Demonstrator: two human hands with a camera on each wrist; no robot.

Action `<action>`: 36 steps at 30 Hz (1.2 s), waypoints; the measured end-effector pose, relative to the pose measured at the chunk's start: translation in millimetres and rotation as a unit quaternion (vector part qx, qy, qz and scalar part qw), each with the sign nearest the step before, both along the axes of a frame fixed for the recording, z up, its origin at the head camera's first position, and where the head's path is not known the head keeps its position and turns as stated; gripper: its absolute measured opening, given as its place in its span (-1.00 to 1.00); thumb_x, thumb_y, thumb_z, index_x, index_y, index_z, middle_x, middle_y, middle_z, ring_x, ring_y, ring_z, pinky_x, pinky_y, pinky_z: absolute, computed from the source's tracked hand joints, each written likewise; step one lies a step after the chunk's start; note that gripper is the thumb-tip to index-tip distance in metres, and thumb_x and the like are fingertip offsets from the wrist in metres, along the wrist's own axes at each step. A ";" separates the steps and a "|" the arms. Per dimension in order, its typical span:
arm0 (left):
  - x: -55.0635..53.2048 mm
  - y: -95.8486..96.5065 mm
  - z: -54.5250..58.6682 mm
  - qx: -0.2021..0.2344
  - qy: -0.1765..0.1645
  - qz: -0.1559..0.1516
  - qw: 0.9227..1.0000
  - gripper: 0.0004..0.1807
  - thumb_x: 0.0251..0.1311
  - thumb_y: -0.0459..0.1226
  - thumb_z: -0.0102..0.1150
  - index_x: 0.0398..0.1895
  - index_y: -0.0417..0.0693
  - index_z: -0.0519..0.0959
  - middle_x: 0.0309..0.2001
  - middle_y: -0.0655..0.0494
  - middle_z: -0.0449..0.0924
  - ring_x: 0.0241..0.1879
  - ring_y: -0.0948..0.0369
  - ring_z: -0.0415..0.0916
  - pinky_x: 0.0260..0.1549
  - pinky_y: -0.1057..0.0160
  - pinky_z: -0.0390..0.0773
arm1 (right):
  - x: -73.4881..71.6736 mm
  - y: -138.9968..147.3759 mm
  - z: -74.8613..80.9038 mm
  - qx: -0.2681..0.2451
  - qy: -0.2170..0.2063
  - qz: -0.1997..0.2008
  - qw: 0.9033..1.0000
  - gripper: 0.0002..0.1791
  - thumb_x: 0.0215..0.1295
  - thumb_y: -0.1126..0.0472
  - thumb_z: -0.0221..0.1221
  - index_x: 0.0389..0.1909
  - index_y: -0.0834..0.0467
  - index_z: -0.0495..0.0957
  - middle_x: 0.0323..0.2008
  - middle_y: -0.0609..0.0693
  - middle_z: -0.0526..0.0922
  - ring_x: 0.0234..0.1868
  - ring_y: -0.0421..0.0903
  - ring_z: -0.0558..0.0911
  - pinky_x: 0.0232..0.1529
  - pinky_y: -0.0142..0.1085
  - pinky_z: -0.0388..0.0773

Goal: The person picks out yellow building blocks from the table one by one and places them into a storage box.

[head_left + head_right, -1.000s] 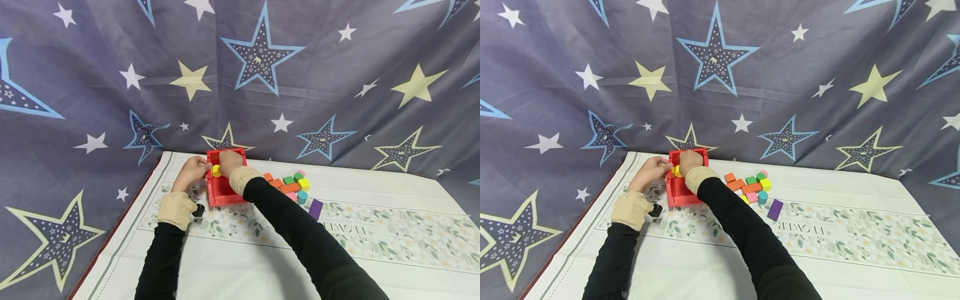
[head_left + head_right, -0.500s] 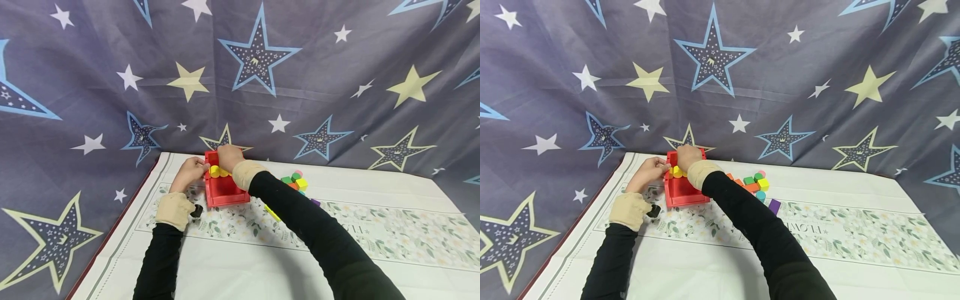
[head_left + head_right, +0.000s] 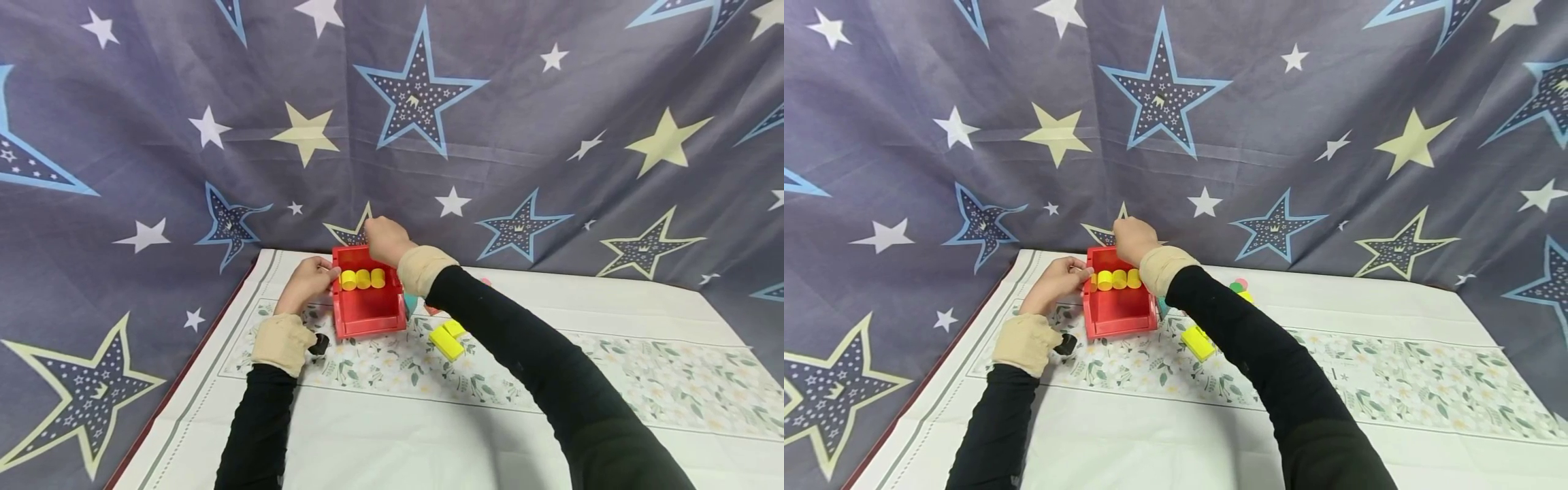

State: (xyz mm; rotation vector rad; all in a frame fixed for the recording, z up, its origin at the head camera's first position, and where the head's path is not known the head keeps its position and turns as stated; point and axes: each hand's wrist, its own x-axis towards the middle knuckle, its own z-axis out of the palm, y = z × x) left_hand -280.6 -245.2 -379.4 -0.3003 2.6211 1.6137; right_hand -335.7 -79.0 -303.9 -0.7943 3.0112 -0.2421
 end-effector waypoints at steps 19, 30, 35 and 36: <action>0.4 0.6 0.1 -0.020 -0.014 0.007 1.000 -0.66 0.49 -0.22 0.06 0.06 -0.37 0.44 -0.28 -0.07 0.54 -0.52 0.31 0.53 -0.19 0.09 0.71 | 6.4 62.3 22.1 -0.053 0.032 0.065 0.996 -0.68 0.25 0.33 0.32 0.03 0.24 0.70 0.03 0.13 0.75 0.05 0.02 0.72 0.11 -0.11 0.67; 1.1 -0.4 0.0 -0.038 -0.006 0.011 0.999 -0.68 0.49 -0.19 0.07 0.03 -0.32 0.46 -0.27 -0.05 0.53 -0.45 0.25 0.53 -0.17 0.12 0.65 | 30.5 96.2 30.4 -0.063 0.017 0.088 0.994 -0.65 0.26 0.34 0.35 0.07 0.21 0.69 0.05 0.10 0.75 0.12 0.01 0.70 0.17 -0.10 0.64; -0.3 1.1 -1.0 -0.017 -0.010 0.009 1.000 -0.69 0.49 -0.21 0.06 0.03 -0.34 0.44 -0.29 -0.06 0.52 -0.53 0.30 0.52 -0.22 0.11 0.71 | 45.3 114.1 27.0 -0.069 0.010 0.114 0.991 -0.62 0.22 0.33 0.40 0.08 0.19 0.69 0.06 0.08 0.75 0.14 0.01 0.70 0.15 -0.08 0.66; -0.4 1.5 -1.1 -0.015 -0.010 0.009 1.000 -0.69 0.50 -0.22 0.06 0.03 -0.35 0.44 -0.29 -0.06 0.52 -0.54 0.30 0.52 -0.22 0.11 0.71 | 48.1 117.7 26.0 -0.068 0.009 0.120 0.990 -0.62 0.22 0.32 0.40 0.08 0.18 0.70 0.06 0.08 0.75 0.14 0.01 0.70 0.15 -0.08 0.66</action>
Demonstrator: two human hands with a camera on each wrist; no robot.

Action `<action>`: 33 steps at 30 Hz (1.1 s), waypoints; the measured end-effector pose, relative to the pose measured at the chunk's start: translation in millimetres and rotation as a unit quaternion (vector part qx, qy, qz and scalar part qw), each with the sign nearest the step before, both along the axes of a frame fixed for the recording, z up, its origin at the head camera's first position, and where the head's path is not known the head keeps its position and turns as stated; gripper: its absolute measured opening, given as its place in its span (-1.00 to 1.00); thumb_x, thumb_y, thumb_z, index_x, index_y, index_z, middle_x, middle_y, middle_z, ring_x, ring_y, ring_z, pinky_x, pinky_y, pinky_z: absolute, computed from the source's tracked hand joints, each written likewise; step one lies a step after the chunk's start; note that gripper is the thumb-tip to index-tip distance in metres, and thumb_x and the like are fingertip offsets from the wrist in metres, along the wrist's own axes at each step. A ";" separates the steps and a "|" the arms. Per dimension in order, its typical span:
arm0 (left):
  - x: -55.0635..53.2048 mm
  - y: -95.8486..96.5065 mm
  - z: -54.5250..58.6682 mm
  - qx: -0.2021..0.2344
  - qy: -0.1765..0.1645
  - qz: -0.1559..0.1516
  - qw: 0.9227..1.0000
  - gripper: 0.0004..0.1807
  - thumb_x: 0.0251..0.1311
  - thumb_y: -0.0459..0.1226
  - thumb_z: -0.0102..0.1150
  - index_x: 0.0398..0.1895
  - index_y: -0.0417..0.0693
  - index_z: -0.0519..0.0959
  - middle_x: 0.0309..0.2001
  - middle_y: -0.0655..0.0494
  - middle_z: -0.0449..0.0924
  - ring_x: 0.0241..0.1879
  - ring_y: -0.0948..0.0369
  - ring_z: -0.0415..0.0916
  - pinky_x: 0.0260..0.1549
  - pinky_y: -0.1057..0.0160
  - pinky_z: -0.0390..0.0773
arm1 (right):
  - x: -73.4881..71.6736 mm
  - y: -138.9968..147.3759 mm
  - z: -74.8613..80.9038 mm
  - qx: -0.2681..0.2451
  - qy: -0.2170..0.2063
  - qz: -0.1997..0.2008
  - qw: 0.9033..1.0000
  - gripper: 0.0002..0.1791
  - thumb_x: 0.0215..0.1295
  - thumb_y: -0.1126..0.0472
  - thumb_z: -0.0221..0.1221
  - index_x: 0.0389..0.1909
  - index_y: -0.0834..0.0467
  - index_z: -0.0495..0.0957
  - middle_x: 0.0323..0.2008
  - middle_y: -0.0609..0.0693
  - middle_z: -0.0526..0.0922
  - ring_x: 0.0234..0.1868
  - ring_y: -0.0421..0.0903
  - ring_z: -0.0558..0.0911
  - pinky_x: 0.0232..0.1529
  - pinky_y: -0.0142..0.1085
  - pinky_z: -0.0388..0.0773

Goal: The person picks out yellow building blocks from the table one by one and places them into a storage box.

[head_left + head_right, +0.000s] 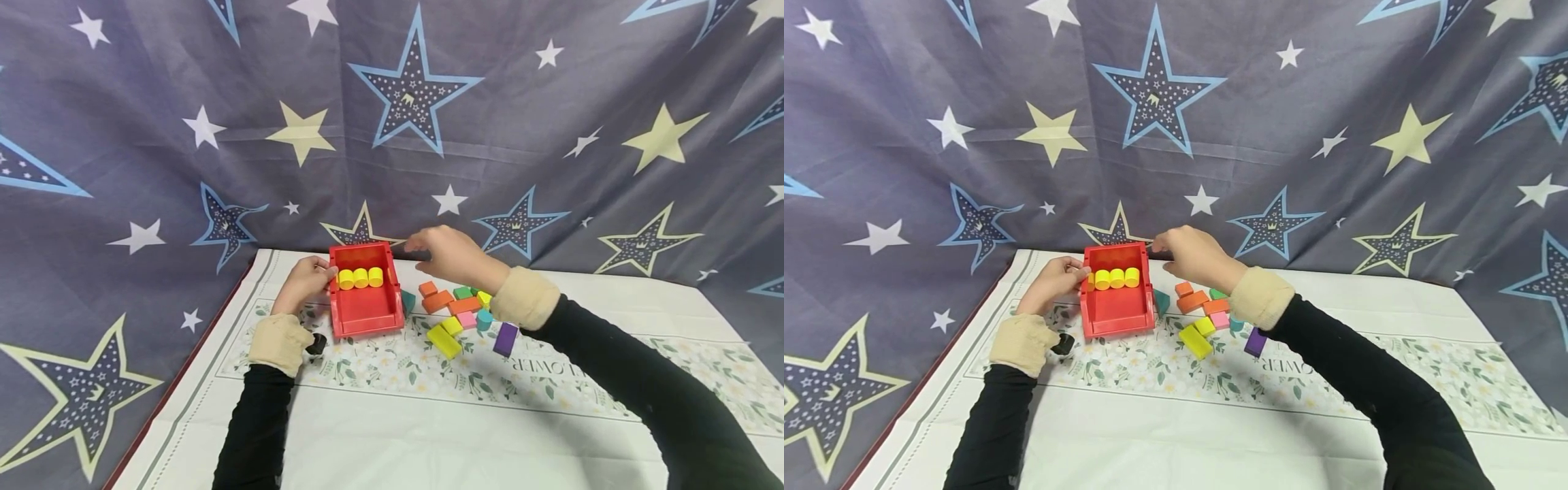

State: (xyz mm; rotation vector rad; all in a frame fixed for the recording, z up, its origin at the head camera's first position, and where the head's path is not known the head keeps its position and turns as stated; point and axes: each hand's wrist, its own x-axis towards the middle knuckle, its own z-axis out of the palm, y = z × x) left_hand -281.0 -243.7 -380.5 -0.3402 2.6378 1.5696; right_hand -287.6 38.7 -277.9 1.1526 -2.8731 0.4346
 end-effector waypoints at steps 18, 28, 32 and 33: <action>0.0 0.8 0.7 -0.007 0.002 -0.001 1.000 -0.69 0.50 -0.20 0.05 0.04 -0.33 0.44 -0.28 -0.07 0.54 -0.47 0.27 0.55 -0.10 0.03 0.68 | 27.9 45.3 -30.1 0.015 -0.072 0.058 0.996 -0.49 0.10 0.39 0.48 0.12 0.15 0.68 0.07 0.02 0.74 0.15 0.02 0.68 0.12 -0.11 0.67; -0.6 0.1 -0.3 -0.003 -0.004 -0.001 1.000 -0.67 0.50 -0.21 0.06 0.06 -0.34 0.43 -0.30 -0.03 0.53 -0.50 0.31 0.54 -0.13 0.06 0.71 | 33.5 49.9 -59.7 0.043 -0.118 0.076 0.989 -0.45 0.09 0.46 0.44 0.16 0.20 0.65 0.15 0.09 0.70 0.23 0.09 0.64 0.20 -0.04 0.62; -0.5 -0.4 0.2 0.008 -0.007 -0.003 1.000 -0.66 0.50 -0.22 0.06 0.09 -0.36 0.42 -0.29 -0.04 0.54 -0.51 0.32 0.55 -0.08 0.01 0.71 | 35.1 49.0 -68.2 0.062 -0.126 0.067 0.988 -0.43 0.08 0.44 0.46 0.17 0.22 0.63 0.15 0.07 0.70 0.24 0.07 0.63 0.20 -0.07 0.62; -0.7 -0.6 -0.1 0.008 -0.008 -0.003 1.000 -0.65 0.50 -0.22 0.06 0.10 -0.36 0.41 -0.28 -0.05 0.54 -0.50 0.32 0.56 -0.06 0.00 0.71 | 35.0 48.7 -70.4 0.065 -0.132 0.062 0.987 -0.43 0.07 0.44 0.47 0.18 0.22 0.63 0.15 0.06 0.70 0.25 0.07 0.63 0.21 -0.08 0.61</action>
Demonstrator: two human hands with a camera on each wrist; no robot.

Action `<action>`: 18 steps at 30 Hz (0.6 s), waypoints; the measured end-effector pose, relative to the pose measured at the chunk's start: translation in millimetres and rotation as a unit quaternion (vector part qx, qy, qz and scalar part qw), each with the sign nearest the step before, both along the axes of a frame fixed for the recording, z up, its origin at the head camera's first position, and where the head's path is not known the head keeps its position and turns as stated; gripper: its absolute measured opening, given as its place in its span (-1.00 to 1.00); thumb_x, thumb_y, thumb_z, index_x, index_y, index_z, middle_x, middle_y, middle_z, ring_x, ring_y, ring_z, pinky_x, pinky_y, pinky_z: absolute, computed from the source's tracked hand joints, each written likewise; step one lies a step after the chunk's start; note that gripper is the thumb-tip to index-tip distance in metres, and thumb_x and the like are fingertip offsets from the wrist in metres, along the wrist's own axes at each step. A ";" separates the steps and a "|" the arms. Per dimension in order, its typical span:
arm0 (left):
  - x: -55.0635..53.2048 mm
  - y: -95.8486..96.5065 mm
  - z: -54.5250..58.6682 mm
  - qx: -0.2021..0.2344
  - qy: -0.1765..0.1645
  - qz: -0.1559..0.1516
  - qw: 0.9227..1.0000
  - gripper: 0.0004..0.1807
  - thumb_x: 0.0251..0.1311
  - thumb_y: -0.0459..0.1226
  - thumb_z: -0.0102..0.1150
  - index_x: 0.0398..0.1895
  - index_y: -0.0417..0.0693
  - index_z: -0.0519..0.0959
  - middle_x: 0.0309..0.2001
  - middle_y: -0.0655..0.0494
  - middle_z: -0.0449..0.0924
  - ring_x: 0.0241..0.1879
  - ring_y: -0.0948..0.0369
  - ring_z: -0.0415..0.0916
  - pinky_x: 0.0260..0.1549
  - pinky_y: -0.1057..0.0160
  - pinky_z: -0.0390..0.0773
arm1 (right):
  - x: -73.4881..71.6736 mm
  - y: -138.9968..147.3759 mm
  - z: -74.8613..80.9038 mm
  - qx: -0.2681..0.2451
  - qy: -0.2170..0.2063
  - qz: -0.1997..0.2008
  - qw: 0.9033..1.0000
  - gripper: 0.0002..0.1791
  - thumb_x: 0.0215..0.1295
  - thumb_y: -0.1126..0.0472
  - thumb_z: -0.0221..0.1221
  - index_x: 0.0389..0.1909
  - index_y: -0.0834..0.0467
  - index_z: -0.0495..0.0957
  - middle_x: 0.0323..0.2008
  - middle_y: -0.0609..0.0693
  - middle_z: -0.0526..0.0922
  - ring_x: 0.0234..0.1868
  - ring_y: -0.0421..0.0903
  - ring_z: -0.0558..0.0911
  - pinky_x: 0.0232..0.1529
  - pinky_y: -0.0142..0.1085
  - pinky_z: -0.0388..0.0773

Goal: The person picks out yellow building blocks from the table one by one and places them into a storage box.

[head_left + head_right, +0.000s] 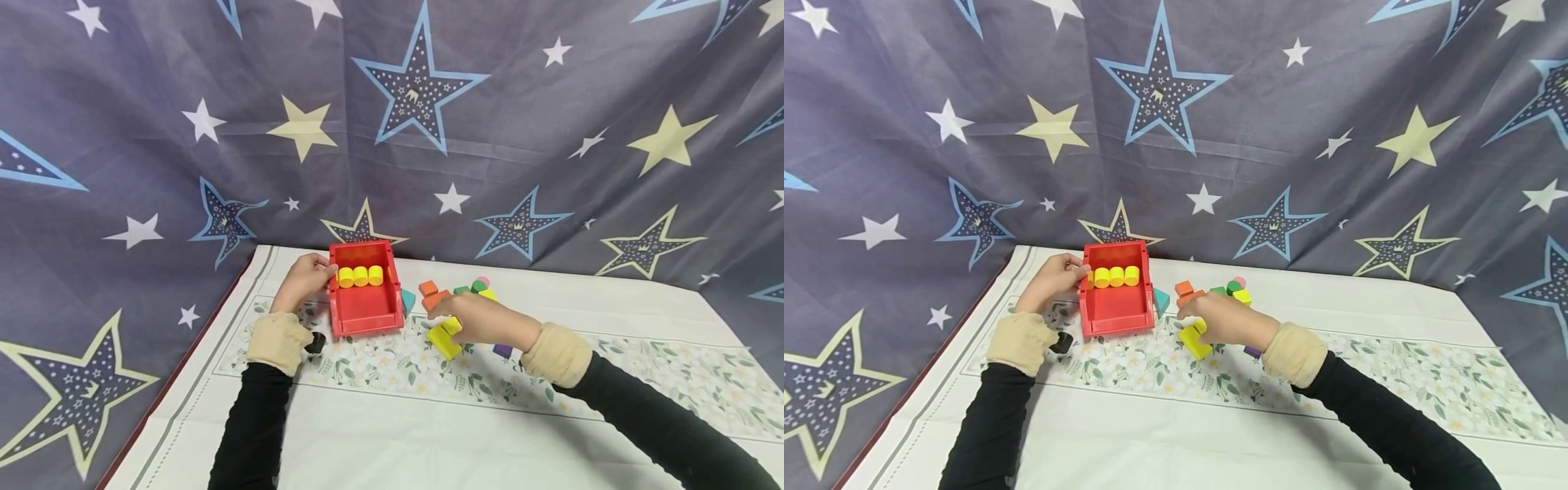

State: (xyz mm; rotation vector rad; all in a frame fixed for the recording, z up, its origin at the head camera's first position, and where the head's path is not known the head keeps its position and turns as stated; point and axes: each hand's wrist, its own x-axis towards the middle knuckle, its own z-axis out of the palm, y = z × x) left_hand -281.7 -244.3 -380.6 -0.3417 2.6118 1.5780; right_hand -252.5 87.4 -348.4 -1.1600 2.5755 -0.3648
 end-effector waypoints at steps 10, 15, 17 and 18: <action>-0.9 -0.2 0.0 -0.008 0.000 0.003 1.000 -0.65 0.51 -0.20 0.05 0.10 -0.34 0.42 -0.30 -0.03 0.52 -0.49 0.30 0.54 -0.08 0.00 0.70 | -1.6 -0.9 -14.6 0.008 -0.010 0.003 1.000 -0.40 0.00 0.44 0.51 0.15 0.20 0.65 0.14 0.04 0.71 0.26 0.06 0.62 0.26 -0.06 0.58; -1.3 0.6 -0.3 -0.004 0.002 0.003 1.000 -0.65 0.50 -0.21 0.06 0.10 -0.35 0.43 -0.30 -0.02 0.53 -0.50 0.32 0.54 -0.10 0.02 0.70 | -1.3 -1.6 -18.2 0.031 -0.009 0.009 0.999 -0.35 -0.02 0.45 0.51 0.19 0.18 0.64 0.20 0.06 0.67 0.32 0.06 0.57 0.31 -0.04 0.54; -1.2 0.7 -0.8 -0.002 0.003 0.002 1.000 -0.66 0.49 -0.21 0.07 0.09 -0.35 0.43 -0.31 -0.02 0.53 -0.50 0.32 0.54 -0.11 0.02 0.70 | -0.5 -2.4 -19.3 0.037 -0.014 0.004 0.999 -0.33 -0.02 0.45 0.52 0.21 0.16 0.63 0.23 0.05 0.65 0.34 0.06 0.55 0.33 -0.03 0.52; -1.1 0.6 -1.0 -0.001 0.002 0.002 1.000 -0.66 0.49 -0.21 0.07 0.08 -0.34 0.43 -0.32 -0.01 0.53 -0.51 0.32 0.53 -0.12 0.03 0.70 | 0.0 -2.8 -20.1 0.039 -0.019 0.000 0.999 -0.32 -0.01 0.44 0.51 0.22 0.14 0.62 0.24 0.03 0.64 0.35 0.04 0.54 0.34 -0.03 0.51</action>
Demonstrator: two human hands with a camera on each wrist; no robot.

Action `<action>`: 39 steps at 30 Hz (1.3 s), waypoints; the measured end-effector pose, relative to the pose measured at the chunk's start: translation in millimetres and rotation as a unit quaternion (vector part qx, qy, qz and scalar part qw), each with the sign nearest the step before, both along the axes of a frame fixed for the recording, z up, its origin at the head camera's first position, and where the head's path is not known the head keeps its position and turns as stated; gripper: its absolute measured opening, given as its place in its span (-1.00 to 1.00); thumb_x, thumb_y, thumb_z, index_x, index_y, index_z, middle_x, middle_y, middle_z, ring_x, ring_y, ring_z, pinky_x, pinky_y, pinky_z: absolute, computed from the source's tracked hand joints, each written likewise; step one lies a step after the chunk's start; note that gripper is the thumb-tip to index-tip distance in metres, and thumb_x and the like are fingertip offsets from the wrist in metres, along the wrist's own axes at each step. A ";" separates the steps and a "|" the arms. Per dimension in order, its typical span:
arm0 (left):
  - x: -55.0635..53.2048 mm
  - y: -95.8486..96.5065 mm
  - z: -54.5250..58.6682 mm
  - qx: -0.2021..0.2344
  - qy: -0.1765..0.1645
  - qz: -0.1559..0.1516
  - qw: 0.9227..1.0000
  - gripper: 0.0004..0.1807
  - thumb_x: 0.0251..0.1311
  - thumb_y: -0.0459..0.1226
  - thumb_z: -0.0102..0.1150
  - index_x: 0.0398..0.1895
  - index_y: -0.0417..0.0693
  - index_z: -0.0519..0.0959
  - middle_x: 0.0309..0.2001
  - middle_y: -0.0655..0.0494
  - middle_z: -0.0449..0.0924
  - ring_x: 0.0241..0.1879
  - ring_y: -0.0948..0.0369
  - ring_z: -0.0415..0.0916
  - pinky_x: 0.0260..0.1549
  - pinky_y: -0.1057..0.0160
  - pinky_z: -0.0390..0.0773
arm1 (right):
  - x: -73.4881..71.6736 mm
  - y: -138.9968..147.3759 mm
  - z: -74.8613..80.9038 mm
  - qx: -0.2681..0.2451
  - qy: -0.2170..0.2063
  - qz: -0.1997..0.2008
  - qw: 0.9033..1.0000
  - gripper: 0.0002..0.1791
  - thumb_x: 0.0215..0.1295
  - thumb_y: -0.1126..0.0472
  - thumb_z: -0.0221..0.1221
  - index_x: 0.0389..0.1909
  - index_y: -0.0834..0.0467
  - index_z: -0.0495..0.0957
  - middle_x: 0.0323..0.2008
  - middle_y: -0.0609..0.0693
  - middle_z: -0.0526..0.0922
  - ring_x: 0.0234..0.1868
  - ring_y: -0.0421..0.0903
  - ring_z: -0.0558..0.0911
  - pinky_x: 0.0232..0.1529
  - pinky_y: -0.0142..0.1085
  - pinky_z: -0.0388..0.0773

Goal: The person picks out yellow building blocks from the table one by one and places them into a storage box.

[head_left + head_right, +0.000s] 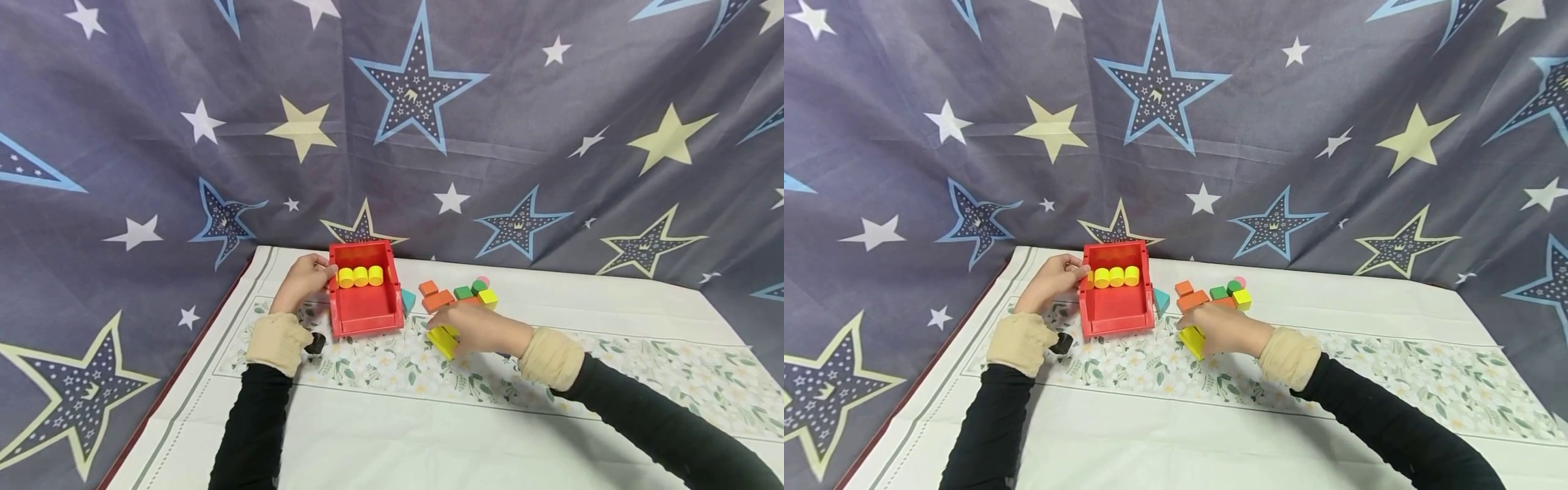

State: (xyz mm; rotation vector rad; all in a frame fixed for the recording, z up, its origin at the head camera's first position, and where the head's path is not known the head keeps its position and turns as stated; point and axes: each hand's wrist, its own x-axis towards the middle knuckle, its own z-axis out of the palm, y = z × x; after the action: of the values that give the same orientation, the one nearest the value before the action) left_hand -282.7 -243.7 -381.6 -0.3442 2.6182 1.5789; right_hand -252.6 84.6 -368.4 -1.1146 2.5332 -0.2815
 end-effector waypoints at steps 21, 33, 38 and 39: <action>2.8 -0.4 1.7 -0.017 0.004 0.002 1.000 -0.68 0.50 -0.20 0.06 0.05 -0.32 0.44 -0.33 0.00 0.50 -0.49 0.27 0.52 -0.21 0.12 0.66 | 5.3 -3.5 -5.2 -0.004 -0.015 -0.009 1.000 -0.34 0.00 0.53 0.46 0.18 0.07 0.66 0.23 -0.01 0.64 0.28 0.02 0.55 0.34 0.00 0.51; 3.8 -0.7 2.7 -0.022 -0.001 0.008 1.000 -0.66 0.50 -0.19 0.06 0.09 -0.33 0.44 -0.20 -0.11 0.55 -0.42 0.24 0.55 -0.11 0.10 0.67 | 4.0 -6.0 -8.6 0.019 0.004 0.006 1.000 -0.34 0.01 0.51 0.45 0.18 0.03 0.65 0.22 -0.02 0.65 0.25 0.00 0.58 0.34 -0.03 0.51; 3.3 0.5 2.9 -0.015 0.001 0.004 1.000 -0.66 0.50 -0.21 0.07 0.09 -0.34 0.44 -0.22 -0.08 0.54 -0.44 0.26 0.55 -0.12 0.09 0.68 | 3.6 -6.3 -7.5 0.024 0.004 0.007 1.000 -0.34 0.02 0.51 0.46 0.18 0.03 0.65 0.22 -0.02 0.65 0.25 0.00 0.58 0.34 -0.04 0.51; 3.2 0.8 3.0 -0.012 0.001 0.004 1.000 -0.66 0.50 -0.21 0.07 0.09 -0.35 0.44 -0.23 -0.07 0.53 -0.45 0.28 0.55 -0.12 0.09 0.69 | 3.6 -6.3 -7.1 0.025 0.003 0.006 1.000 -0.34 0.02 0.51 0.46 0.18 0.03 0.65 0.22 -0.02 0.65 0.25 0.00 0.58 0.34 -0.03 0.51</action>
State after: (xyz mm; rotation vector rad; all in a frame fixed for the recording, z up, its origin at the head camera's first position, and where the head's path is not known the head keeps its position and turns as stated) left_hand -279.6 -242.9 -378.6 -0.3547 2.6424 1.5521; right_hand -248.9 78.4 -375.5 -1.1124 2.5235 -0.2103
